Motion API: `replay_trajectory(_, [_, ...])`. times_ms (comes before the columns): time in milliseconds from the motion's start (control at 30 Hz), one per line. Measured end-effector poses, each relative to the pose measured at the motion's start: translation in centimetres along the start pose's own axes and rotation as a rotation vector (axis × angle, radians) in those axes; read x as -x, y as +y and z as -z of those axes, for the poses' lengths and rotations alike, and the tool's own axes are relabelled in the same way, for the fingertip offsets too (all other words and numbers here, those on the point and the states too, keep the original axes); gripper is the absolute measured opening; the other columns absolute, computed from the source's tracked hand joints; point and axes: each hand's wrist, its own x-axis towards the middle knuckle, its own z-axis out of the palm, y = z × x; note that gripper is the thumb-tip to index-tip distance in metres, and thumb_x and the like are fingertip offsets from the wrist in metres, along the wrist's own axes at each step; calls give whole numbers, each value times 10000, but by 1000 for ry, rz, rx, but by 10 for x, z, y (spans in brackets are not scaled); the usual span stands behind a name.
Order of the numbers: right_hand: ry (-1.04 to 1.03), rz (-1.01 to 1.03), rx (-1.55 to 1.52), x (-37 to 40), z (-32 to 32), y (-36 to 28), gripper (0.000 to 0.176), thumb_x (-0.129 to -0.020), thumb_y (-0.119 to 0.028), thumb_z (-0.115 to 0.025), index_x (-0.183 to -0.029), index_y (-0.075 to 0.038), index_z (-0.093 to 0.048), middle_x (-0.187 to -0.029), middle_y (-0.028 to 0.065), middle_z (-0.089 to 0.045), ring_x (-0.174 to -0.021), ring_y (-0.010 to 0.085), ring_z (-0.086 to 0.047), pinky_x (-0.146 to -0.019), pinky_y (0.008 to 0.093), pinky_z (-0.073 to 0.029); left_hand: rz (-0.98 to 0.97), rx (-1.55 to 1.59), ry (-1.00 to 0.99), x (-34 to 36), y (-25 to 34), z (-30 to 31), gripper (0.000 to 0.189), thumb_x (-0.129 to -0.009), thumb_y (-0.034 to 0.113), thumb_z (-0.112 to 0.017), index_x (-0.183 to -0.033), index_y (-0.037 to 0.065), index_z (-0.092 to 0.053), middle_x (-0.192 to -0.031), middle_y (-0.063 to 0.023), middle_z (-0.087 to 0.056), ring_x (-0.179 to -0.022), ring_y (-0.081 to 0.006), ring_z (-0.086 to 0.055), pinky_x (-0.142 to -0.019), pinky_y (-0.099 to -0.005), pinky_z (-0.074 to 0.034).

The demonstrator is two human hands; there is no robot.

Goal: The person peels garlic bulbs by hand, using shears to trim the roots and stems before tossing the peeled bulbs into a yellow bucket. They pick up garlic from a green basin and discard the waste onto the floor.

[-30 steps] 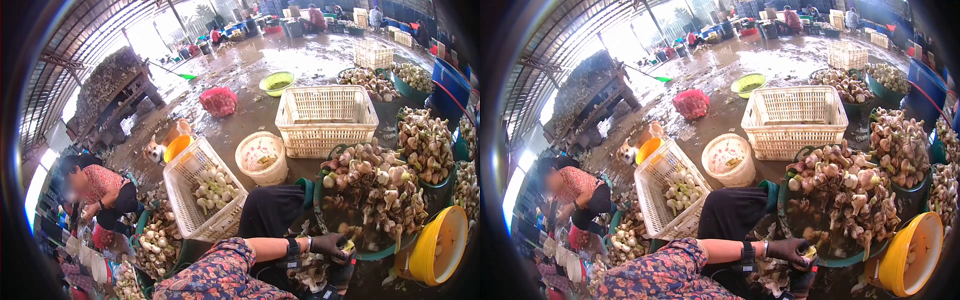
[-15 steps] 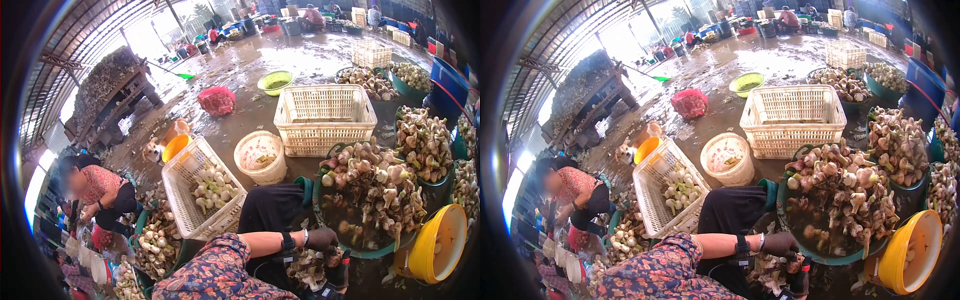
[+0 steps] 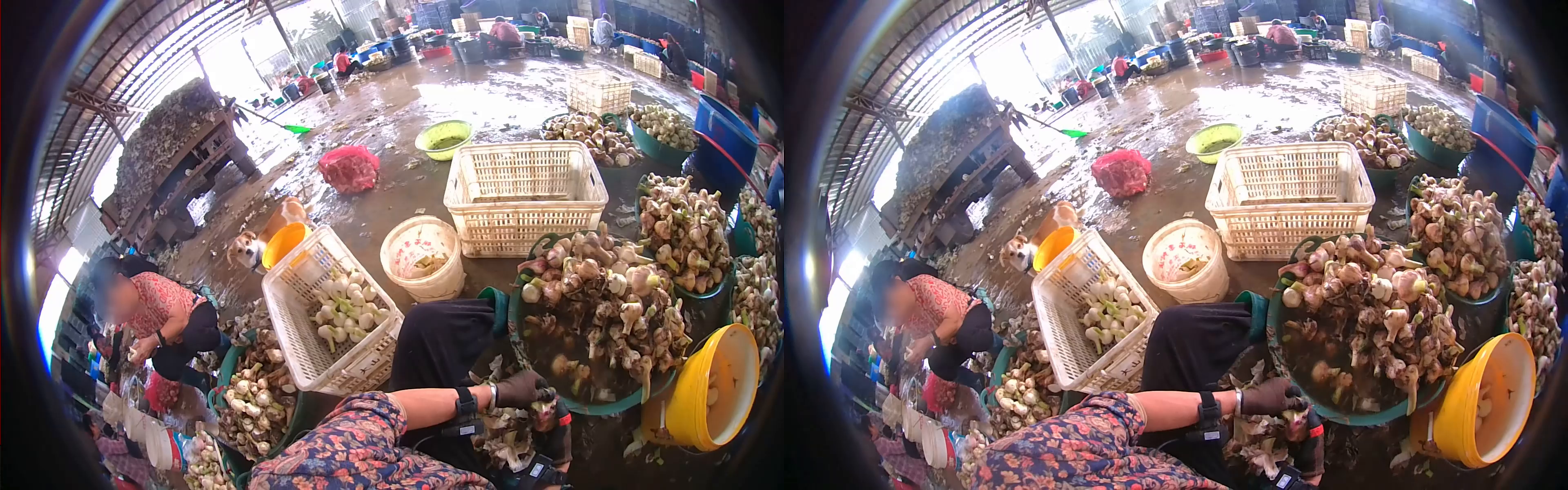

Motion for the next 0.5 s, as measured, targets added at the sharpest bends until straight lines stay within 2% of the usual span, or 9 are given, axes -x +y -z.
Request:
replay_trajectory(33, [-16,31,-14,-1,3,1,405,-941,-357,-405,-1189,-51,-502,-1114,79,-574,-998,184,-558,-866,317,-462,126,198,-146,5,13,9,383,-821,405,-630,-838,23,-644,-672,-76,-611,-577,-166,-569,-541,-326,-452])
replay_trajectory(67, [-16,35,-14,0,4,2,405,-941,-357,-405,-1189,-51,-502,-1114,79,-574,-998,184,-558,-866,317,-462,101,294,-217,9,19,15,390,-820,403,-643,-839,14,-636,-644,-29,-569,-539,-95,-499,-503,-279,-430])
replay_trajectory(100, [-8,65,33,2,5,3,386,-929,-324,-434,-1187,-44,-499,-1108,84,-575,-995,189,-558,-865,318,-458,99,292,-215,9,12,12,390,-820,403,-643,-839,14,-636,-644,-29,-569,-539,-95,-499,-503,-279,-430])
replay_trajectory(167, [8,122,126,5,6,5,359,-904,-258,-492,-1181,-30,-494,-1097,93,-576,-987,198,-559,-864,319,-450,-78,83,-190,10,-2,4,381,-844,359,-632,-797,-19,-618,-613,-41,-561,-583,-115,-494,-565,-330,-429])
replay_trajectory(233, [30,177,217,9,6,6,350,-880,-192,-550,-1176,-15,-489,-1085,102,-577,-980,208,-559,-862,321,-442,-87,87,-163,11,-2,3,301,-818,299,-656,-816,-1,-631,-634,-96,-596,-568,-163,-512,-576,-347,-432])
replay_trajectory(300, [20,217,361,9,2,2,350,-862,-153,-567,-1172,-9,-486,-1076,106,-576,-981,213,-557,-866,321,-437,-184,-203,-30,13,2,3,209,-799,236,-649,-845,32,-650,-705,-164,-624,-604,-246,-571,-607,-362,-451])
replay_trajectory(433, [25,415,739,9,-9,2,328,-853,-166,-579,-1130,-5,-510,-1020,96,-589,-940,199,-567,-836,304,-443,-121,-313,78,10,-7,-13,168,-791,210,-633,-849,54,-659,-748,-192,-621,-667,-314,-606,-636,-371,-466])
replay_trajectory(467, [28,417,740,8,-8,2,328,-853,-166,-579,-1130,-5,-510,-1020,96,-589,-940,199,-567,-836,304,-443,-155,-298,143,10,-10,-17,171,-795,217,-628,-853,58,-659,-760,-185,-627,-689,-314,-618,-643,-378,-470])
replay_trajectory(500, [53,208,301,5,-5,2,321,-850,-191,-578,-1106,-6,-523,-995,82,-594,-918,182,-569,-817,291,-447,-188,-283,207,9,-14,-19,174,-799,223,-623,-856,63,-659,-772,-178,-632,-711,-313,-629,-651,-384,-475])
